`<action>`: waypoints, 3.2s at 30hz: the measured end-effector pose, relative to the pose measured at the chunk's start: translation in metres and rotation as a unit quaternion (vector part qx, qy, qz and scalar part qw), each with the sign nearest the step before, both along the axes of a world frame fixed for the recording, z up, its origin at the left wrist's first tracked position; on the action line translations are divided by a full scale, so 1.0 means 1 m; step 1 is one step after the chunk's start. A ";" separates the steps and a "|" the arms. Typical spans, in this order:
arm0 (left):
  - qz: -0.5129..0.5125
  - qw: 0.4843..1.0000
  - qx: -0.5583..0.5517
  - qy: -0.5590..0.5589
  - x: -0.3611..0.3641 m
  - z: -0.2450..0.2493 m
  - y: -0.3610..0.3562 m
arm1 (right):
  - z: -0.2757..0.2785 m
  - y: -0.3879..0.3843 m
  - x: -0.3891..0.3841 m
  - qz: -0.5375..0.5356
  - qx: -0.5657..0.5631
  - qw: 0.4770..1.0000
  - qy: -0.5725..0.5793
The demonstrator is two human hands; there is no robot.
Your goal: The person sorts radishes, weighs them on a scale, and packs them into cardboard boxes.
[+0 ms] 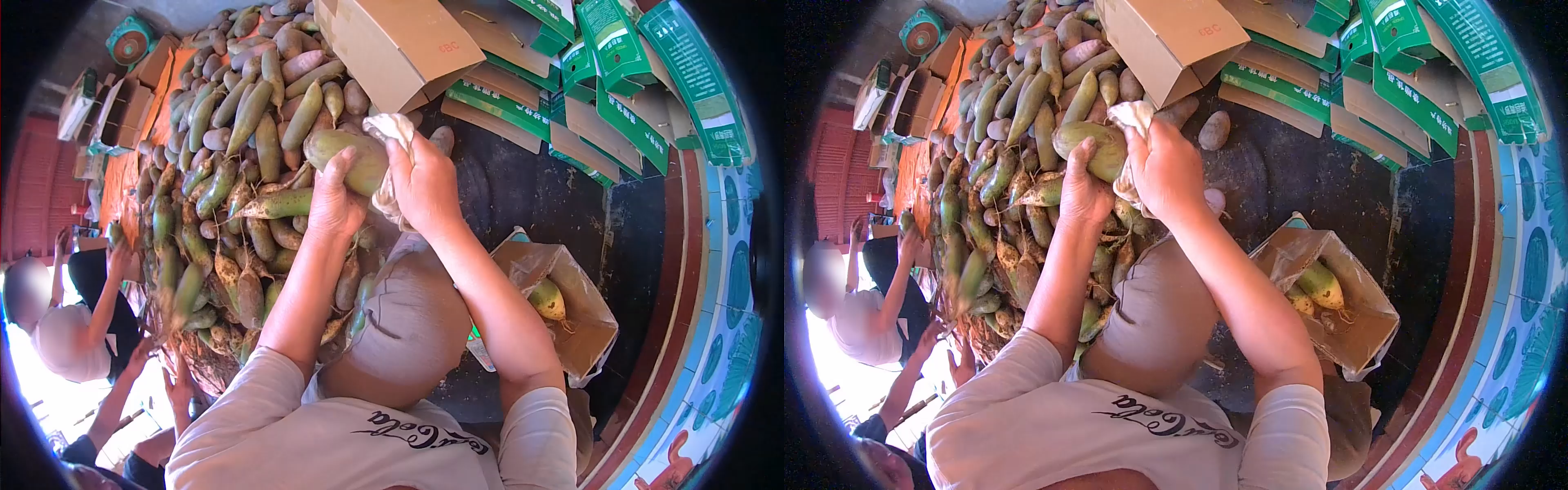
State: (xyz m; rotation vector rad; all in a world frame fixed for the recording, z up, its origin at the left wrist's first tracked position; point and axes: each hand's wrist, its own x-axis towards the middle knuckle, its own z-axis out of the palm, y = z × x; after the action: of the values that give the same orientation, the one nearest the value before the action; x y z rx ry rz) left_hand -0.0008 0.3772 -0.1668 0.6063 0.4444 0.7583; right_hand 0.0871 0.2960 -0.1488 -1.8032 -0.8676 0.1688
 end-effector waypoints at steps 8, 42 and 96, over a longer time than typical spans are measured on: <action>-0.132 0.985 0.048 -0.101 0.002 0.025 0.003 | -0.003 -0.035 0.068 0.092 0.171 0.807 0.558; -0.394 0.912 -0.078 -0.079 -0.034 0.116 -0.157 | 0.071 -0.326 -0.139 -0.067 -0.082 0.986 0.128; -0.496 0.363 0.784 0.092 0.028 0.008 -0.279 | -0.020 -0.422 -0.003 -0.199 -0.391 0.898 0.022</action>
State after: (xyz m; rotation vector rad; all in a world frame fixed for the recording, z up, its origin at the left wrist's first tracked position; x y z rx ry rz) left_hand 0.0272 0.0979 -0.1584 2.5044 -0.7376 -0.4279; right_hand 0.0838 -0.1256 -0.1684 -2.6770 -0.3816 0.3226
